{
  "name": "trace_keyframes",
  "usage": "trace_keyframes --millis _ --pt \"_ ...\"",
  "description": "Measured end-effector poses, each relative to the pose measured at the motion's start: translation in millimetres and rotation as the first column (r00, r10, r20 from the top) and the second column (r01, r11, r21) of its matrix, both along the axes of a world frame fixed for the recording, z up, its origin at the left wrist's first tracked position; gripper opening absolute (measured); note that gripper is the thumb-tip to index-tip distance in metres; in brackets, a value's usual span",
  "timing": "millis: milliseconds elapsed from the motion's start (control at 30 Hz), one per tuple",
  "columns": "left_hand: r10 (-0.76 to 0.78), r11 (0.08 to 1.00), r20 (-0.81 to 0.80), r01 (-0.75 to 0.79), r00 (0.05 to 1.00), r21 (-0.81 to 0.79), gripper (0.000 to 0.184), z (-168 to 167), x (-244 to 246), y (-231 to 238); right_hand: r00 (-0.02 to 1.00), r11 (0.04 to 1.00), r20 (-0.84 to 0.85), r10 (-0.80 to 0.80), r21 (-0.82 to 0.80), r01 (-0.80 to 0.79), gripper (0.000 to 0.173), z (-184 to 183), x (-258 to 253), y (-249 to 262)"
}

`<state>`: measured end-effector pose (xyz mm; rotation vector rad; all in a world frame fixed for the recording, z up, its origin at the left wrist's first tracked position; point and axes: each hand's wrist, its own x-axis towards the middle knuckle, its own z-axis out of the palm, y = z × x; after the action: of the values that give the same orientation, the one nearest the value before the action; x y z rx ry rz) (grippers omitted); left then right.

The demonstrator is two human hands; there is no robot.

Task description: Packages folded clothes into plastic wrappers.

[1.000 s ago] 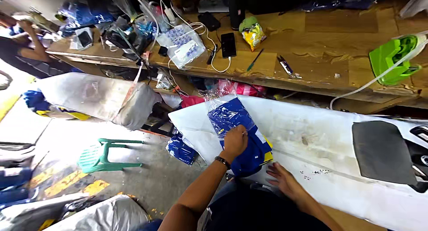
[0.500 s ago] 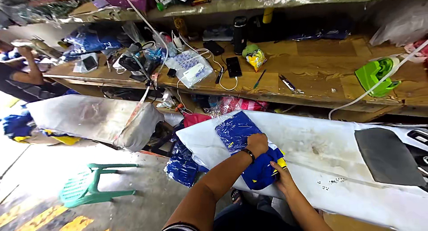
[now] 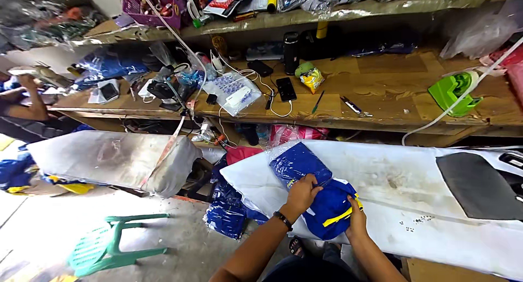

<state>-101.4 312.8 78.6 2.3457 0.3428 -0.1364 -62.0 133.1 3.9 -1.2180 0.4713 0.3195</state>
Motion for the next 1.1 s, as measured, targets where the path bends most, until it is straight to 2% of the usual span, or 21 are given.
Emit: trace_keyframes --millis 100,167,267,333,400,500,567,633,700,800,867,967,1033,1100 --pt "0.076 0.997 -0.052 -0.074 0.996 0.025 0.035 -23.5 -23.1 -0.2 0.987 0.981 -0.119 0.108 0.172 -0.087 0.032 0.9 8.8 -2.1" --pt "0.083 0.996 0.004 -0.083 0.997 0.040 0.031 -31.9 -31.3 -2.2 0.977 0.963 -0.106 0.184 0.219 -0.157 0.035 4.3 10.6 -6.7" --pt "0.104 0.995 0.031 -0.103 0.994 -0.010 0.031 -25.2 -33.8 -9.1 0.958 0.944 -0.043 0.285 0.188 -0.272 0.053 2.4 9.5 -13.9" --pt "0.117 0.993 0.003 -0.117 0.993 -0.032 0.033 -24.0 -34.9 -15.9 0.954 0.952 -0.044 0.298 0.083 -0.293 0.068 -1.4 7.5 -13.8" --pt "0.131 0.990 0.051 -0.129 0.990 -0.051 0.032 -35.5 -38.1 -19.4 0.973 0.974 -0.058 0.225 0.021 -0.224 0.057 -5.8 9.7 -10.1" --pt "0.136 0.989 0.112 -0.129 0.984 -0.065 0.032 -50.1 -46.5 -22.3 0.981 0.990 -0.144 0.128 0.072 -0.119 0.037 -6.1 17.2 -7.6" --pt "0.123 0.990 0.083 -0.116 0.989 -0.080 0.031 -41.9 -48.8 -24.3 0.976 0.989 -0.172 0.134 0.083 -0.122 0.036 -3.0 17.1 -8.1" --pt "0.106 0.988 0.111 -0.093 0.988 -0.120 0.031 -26.8 -42.3 -24.6 0.981 0.986 -0.098 0.166 0.006 -0.166 0.043 5.6 12.4 -9.7" --pt "0.087 0.983 0.106 -0.068 0.991 -0.172 0.032 -8.2 -26.0 -22.5 0.966 0.966 0.056 0.251 -0.078 -0.246 0.067 12.9 6.4 -13.1" --pt "0.102 0.984 0.036 -0.095 0.994 -0.150 0.033 18.3 3.8 -19.8 0.879 0.922 0.293 0.376 -0.215 -0.323 0.085 21.2 -8.9 -10.5" --pt "0.077 0.993 -0.036 -0.080 0.996 -0.091 0.031 33.5 25.1 -15.8 0.806 0.893 0.397 0.438 -0.292 -0.342 0.087 24.5 -21.6 -5.0" --pt "-0.082 0.996 -0.069 0.080 0.994 -0.027 0.026 40.3 45.0 -10.9 0.724 0.865 0.492 0.483 -0.394 -0.310 0.085 24.2 -40.4 2.6" --pt "-0.246 0.969 -0.035 0.246 0.969 0.021 0.026 41.1 44.7 -14.6 0.720 0.866 0.505 0.475 -0.414 -0.281 0.084 22.4 -42.5 5.2" --pt "-0.360 0.930 0.000 0.359 0.933 0.078 0.030 39.4 30.6 -26.6 0.775 0.908 0.495 0.393 -0.344 -0.240 0.080 19.7 -36.4 5.5"
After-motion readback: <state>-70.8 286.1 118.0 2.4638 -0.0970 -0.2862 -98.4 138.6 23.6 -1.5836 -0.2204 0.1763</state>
